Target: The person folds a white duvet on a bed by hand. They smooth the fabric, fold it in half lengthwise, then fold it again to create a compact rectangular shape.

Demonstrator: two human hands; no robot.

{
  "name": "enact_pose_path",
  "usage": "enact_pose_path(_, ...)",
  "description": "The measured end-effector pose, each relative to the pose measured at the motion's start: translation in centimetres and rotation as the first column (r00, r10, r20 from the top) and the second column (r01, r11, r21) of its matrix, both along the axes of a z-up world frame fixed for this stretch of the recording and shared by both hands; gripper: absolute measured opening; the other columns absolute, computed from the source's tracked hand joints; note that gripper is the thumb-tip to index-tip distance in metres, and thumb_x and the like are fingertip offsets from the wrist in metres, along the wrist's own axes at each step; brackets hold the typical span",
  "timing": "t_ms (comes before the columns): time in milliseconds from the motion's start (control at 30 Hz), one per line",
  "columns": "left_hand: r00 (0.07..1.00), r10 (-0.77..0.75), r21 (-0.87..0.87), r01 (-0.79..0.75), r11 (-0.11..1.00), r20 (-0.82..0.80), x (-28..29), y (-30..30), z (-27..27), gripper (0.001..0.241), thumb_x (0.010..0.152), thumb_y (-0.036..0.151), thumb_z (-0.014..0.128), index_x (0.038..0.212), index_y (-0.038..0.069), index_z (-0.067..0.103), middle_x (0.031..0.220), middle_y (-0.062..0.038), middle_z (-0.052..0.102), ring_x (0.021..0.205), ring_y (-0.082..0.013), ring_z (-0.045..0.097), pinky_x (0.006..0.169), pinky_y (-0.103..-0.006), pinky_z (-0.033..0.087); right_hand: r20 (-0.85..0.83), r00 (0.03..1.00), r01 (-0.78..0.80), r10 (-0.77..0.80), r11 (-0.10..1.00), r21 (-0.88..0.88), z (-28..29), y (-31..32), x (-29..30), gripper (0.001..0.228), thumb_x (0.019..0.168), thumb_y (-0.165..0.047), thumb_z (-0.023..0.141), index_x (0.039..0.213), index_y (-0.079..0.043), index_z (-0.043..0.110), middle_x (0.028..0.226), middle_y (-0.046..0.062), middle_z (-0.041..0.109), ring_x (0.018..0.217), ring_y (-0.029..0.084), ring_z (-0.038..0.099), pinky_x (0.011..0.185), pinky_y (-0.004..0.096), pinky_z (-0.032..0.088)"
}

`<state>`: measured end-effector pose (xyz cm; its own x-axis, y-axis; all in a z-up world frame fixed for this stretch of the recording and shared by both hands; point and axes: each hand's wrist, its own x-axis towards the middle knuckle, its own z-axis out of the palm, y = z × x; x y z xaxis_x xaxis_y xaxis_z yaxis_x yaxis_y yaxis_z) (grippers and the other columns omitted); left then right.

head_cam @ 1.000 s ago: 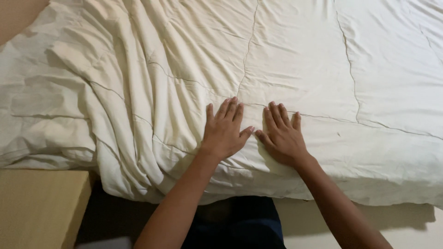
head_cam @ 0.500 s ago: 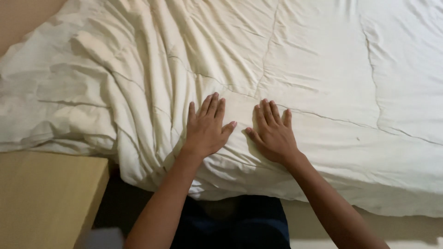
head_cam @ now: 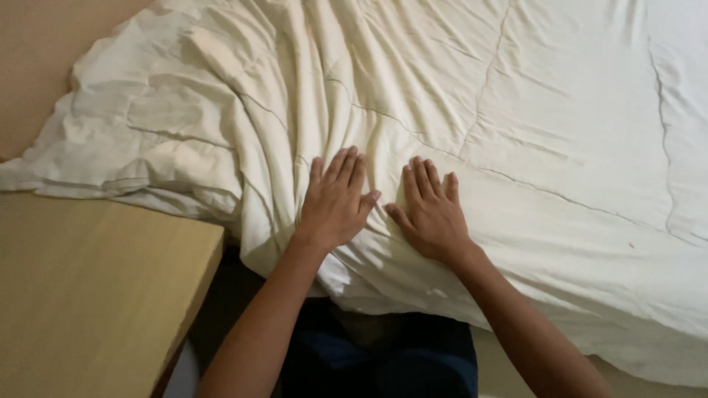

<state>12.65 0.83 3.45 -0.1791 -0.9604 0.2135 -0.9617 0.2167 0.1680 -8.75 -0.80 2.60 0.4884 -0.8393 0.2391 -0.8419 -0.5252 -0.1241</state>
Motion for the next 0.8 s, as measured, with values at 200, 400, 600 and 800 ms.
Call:
enact_pose_path(200, 0.978, -0.193, -0.017, 0.195, 0.981, 0.074, 1.4, 2.1, 1.0, 0.068, 0.105, 0.050, 0.033, 0.158, 0.009, 0.030, 0.167, -0.011, 0.024, 0.153, -0.0274, 0.019, 0.122, -0.0570, 0.008, -0.039, 0.993, -0.111, 0.107, 0.990, -0.089, 1.3, 3.6, 1.7, 0.090, 0.093, -0.064, 0.049, 0.153, 0.001, 0.033, 0.161, 0.028, 0.026, 0.151, 0.041, 0.021, 0.111, 0.073, 0.015)
enact_pose_path(400, 0.969, -0.246, 0.041, 0.245, 0.969, 0.007, 1.4, 4.6, 2.4, 0.079, 0.089, 0.049, 0.057, 0.155, 0.010, 0.037, 0.164, -0.007, 0.031, 0.152, -0.0247, 0.023, 0.122, -0.0569, 0.010, -0.054, 0.988, -0.150, 0.143, 0.977, -0.149, 0.3, 4.5, 1.6, 0.084, 0.091, -0.054, 0.062, 0.154, -0.004, 0.038, 0.162, 0.022, 0.034, 0.152, 0.040, 0.028, 0.110, 0.075, 0.024)
enact_pose_path(600, 0.968, -0.247, -0.104, 0.250, 0.963, 0.041, 1.3, 4.7, 0.4, 0.065, 0.101, 0.049, 0.056, 0.152, 0.011, 0.047, 0.163, -0.005, 0.041, 0.153, -0.0272, 0.030, 0.124, -0.0591, 0.017, -0.135, 0.980, -0.169, 0.145, 0.967, -0.190, 0.6, 4.6, 1.7, 0.070, 0.092, -0.052, 0.062, 0.149, -0.013, 0.047, 0.157, 0.019, 0.042, 0.148, 0.040, 0.034, 0.107, 0.079, 0.028)
enact_pose_path(800, 0.958, -0.286, -0.127, 0.283, 0.951, -0.010, 1.1, 5.3, 1.0, 0.073, 0.086, 0.044, 0.063, 0.147, 0.007, 0.051, 0.156, -0.008, 0.046, 0.146, -0.0298, 0.036, 0.119, -0.0600, 0.021, -0.093, 0.970, -0.239, 0.225, 0.949, -0.205, 0.7, 4.6, 1.0, 0.063, 0.090, -0.050, 0.064, 0.143, -0.018, 0.056, 0.152, 0.019, 0.048, 0.145, 0.041, 0.038, 0.105, 0.080, 0.028)
